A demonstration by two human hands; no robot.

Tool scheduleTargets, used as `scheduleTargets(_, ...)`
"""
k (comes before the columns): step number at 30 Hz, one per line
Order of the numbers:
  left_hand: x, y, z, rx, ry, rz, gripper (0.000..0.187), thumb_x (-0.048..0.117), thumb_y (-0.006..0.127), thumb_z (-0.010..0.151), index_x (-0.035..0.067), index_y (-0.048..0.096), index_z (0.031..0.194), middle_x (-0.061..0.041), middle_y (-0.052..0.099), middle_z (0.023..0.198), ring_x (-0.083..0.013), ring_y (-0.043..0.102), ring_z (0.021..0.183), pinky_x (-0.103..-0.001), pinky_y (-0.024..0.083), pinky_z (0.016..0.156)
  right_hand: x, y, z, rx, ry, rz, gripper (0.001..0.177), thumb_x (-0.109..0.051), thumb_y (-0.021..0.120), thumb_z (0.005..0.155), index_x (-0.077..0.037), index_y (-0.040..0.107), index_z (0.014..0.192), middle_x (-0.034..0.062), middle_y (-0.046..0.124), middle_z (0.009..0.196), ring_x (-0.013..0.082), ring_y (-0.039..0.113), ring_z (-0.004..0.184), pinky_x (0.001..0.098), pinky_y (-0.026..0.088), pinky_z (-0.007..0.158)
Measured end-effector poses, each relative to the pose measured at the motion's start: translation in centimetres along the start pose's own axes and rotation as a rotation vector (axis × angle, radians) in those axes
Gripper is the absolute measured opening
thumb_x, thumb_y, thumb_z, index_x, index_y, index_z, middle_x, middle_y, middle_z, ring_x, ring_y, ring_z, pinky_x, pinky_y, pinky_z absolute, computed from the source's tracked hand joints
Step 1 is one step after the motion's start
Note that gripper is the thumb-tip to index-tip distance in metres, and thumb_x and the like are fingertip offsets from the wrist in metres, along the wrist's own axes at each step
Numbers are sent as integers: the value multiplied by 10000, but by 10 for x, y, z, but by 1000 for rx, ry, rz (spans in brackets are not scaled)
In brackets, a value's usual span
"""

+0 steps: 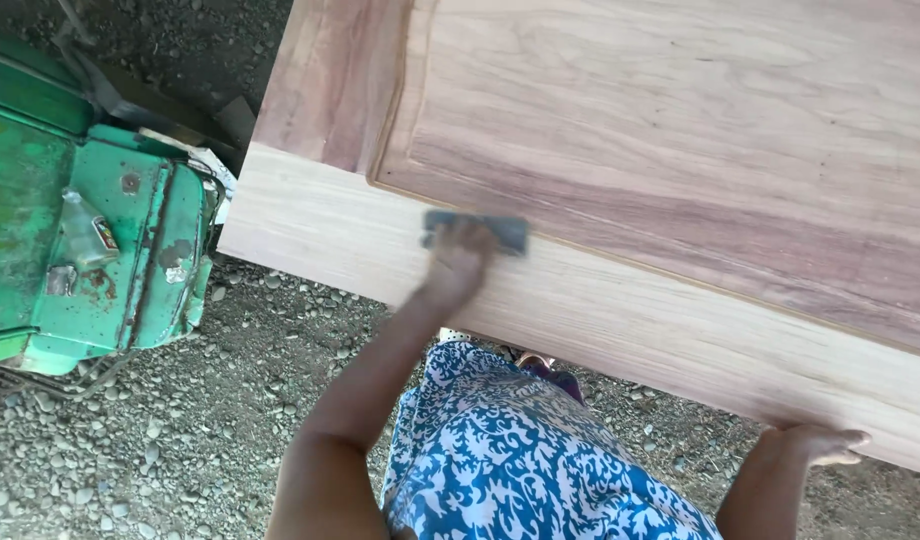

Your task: Scraping a wooden door panel with a hand scraper to smooth the surface.

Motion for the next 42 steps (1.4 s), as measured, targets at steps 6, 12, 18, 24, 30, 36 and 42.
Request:
scheduleTargets(6,-62,-8,-48,238,83,745,211,122,555,870,86,593,1075,-77,598,929,-192,532,820,-401,441,675,-1,-23,-26,115,-13,93,806,-654,101,999,-154,322,1591,151,260,1663,360,270,1519,537,74,1245)
scheduleTargets(12,-260,-52,-73,142,-517,365,421,160,607,880,11,541,1268,-194,630,1169,-285,641,964,-412,584,632,-17,-16,22,-113,72,-62,803,-622,57,1020,-144,445,1536,119,219,1689,326,201,1556,516,104,1256)
scheduleTargets(18,-222,28,-42,51,-443,358,459,227,572,952,-65,548,1304,-173,651,1112,-216,658,892,-377,595,630,-4,-26,18,117,213,312,659,-542,336,1037,-93,541,1473,187,131,1707,382,145,1554,519,360,1156)
scheduleTargets(24,56,-71,1,-33,121,-25,269,149,612,943,4,603,1169,-172,633,1168,-279,662,1039,-446,613,573,-3,-25,29,34,176,528,721,-557,301,1064,-88,285,1611,211,328,1642,378,281,1523,516,268,1231)
scheduleTargets(30,-71,40,7,-366,-118,-156,170,140,524,1006,50,633,1101,-84,638,962,-169,628,729,-328,504,516,5,-21,29,5,408,1595,766,-555,205,1091,-49,120,1660,210,563,1538,343,479,1449,464,296,1227)
scheduleTargets(36,-264,-28,-40,211,-506,379,298,193,539,1009,3,573,1235,-161,698,1107,-194,665,726,-338,500,439,-2,-2,27,315,729,2763,717,-512,265,1045,-79,170,1608,60,591,1499,238,629,1365,392,539,1098)
scheduleTargets(42,-170,-29,-24,182,-383,171,265,142,556,1041,-31,537,1241,-254,644,1158,-329,728,905,-442,629,593,-3,-2,23,324,812,2798,736,-545,299,1043,-70,165,1588,35,644,1439,202,655,1266,355,592,1021)
Point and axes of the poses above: each hand's wrist, its own z-axis towards the middle knuckle, its own y-axis out of the palm, x = y × z, the point moved 4 cm from there along z, towards the middle knuckle
